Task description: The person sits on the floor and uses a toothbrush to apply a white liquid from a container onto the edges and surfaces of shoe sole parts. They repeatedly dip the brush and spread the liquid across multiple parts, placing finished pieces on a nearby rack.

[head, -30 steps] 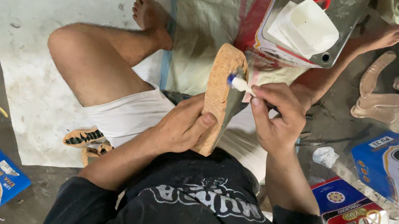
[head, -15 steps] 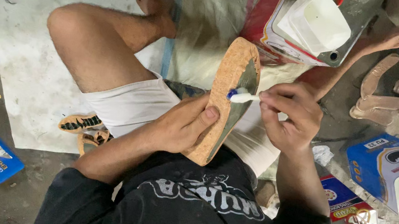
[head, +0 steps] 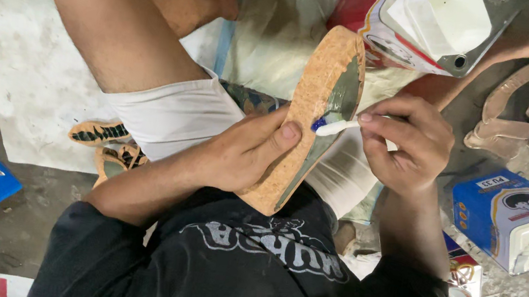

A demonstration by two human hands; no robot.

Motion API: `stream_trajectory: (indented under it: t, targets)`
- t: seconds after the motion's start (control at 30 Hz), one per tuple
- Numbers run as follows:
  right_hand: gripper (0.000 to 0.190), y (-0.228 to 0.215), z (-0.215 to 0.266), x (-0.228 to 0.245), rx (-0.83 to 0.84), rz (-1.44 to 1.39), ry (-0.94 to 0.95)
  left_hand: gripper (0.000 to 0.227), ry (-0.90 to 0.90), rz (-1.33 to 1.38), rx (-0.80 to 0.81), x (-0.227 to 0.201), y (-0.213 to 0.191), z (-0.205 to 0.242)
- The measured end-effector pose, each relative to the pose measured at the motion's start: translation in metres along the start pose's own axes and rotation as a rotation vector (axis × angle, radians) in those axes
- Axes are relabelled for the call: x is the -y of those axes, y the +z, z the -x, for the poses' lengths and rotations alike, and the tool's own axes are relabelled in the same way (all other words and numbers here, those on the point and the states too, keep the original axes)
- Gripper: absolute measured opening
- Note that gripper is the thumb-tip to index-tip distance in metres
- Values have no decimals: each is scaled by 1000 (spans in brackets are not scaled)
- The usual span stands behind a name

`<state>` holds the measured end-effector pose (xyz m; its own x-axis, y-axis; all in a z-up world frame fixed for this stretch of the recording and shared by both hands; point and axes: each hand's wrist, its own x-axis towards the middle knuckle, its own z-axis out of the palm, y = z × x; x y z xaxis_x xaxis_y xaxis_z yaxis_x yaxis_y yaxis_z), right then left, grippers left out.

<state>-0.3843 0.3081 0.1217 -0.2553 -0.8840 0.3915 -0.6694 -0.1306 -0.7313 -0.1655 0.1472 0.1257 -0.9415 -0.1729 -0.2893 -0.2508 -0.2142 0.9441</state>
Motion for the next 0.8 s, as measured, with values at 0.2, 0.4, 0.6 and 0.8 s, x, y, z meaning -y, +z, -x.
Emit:
stream_trajectory:
  t: [0.2,0.4,0.6,0.8]
  targets:
    - [20,10,4,0,-26,-94,-48,56,74,47,-34,4,-1,-3]
    - [16,20,20,6,-18,-31,30,61,139,75,-103,5,-3,-7]
    - [10,26,42,11,70,-166,63,66,69,92,-151,22,-5,-11]
    - [20,-15,40,-16,-213,-274,317,59,-62,754,-72,55,-15,-35]
